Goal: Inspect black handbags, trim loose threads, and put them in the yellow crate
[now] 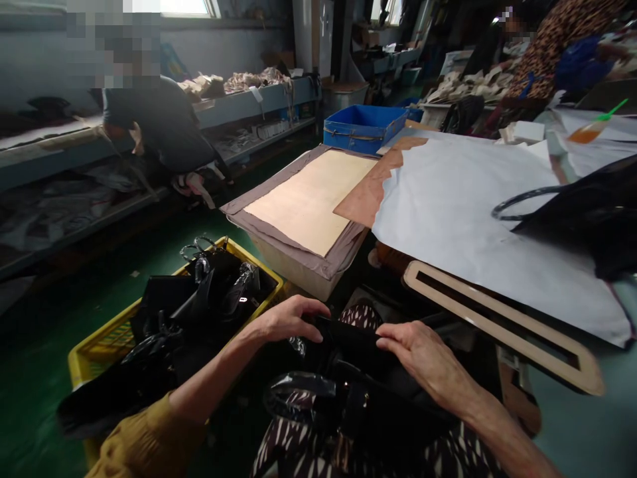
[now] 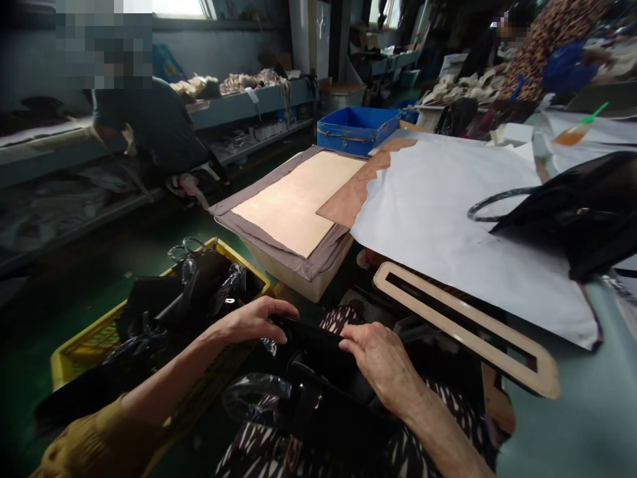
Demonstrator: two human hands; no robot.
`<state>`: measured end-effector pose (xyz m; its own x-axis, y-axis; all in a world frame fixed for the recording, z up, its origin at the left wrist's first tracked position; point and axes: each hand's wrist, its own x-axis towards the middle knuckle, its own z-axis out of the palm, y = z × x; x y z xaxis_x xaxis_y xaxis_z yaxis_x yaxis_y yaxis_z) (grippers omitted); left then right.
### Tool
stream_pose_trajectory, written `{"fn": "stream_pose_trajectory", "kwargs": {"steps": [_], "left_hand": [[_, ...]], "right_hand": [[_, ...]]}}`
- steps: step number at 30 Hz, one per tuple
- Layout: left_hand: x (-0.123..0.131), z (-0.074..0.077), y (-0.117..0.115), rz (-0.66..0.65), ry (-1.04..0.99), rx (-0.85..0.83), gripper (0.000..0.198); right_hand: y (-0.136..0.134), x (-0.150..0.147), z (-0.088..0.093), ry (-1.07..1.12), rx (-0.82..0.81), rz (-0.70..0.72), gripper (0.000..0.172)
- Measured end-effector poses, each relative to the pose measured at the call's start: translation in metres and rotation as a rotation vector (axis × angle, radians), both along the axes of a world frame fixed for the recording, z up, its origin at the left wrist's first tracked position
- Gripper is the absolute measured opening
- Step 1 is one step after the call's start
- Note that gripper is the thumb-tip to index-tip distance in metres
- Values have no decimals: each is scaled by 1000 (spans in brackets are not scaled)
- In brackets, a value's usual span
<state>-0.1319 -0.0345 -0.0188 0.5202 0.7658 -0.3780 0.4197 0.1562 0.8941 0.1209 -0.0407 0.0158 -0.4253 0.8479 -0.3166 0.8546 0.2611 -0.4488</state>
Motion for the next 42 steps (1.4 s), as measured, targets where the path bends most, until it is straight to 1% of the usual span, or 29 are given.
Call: {"fn": "stream_pose_trajectory", "kwargs": {"steps": [3,6,8,10,16,20,24,29,34,36,39,42], "left_hand": [[1,1,-3,1,-25,-8,41],[5,5,0,-30,-13,38,35],[9,5,2,-38,3,61,36],[13,4,3,-26,4,49,37],[18,-2,2,10,-34,-61,36],[21,-6,0,55,-14,-41,33],[28,-8,-4,78,21,1,31],[34,-4,-6,42,68,96,30],[31,0,-6,-8,130,151,37],[31,1,-5,-38,124,166,36],[37,1,-2,-117,87,202,30],[47,-2,0,-167,121,287,29]], "right_hand": [[0,-1,-1,0,3,-1,26],[-1,-2,-1,1,8,2,25],[-1,-2,0,-5,8,2,25],[-1,-3,1,-11,7,-4,26],[1,-2,-2,44,-22,10,26],[4,-1,-4,56,-38,28,27],[6,-9,-3,-29,-17,76,31],[7,-23,-8,-53,11,126,18],[8,-22,-11,-9,29,129,25],[7,-20,-11,-2,21,124,26],[5,-20,-10,8,24,126,24],[4,-22,-11,-10,48,125,22]]}}
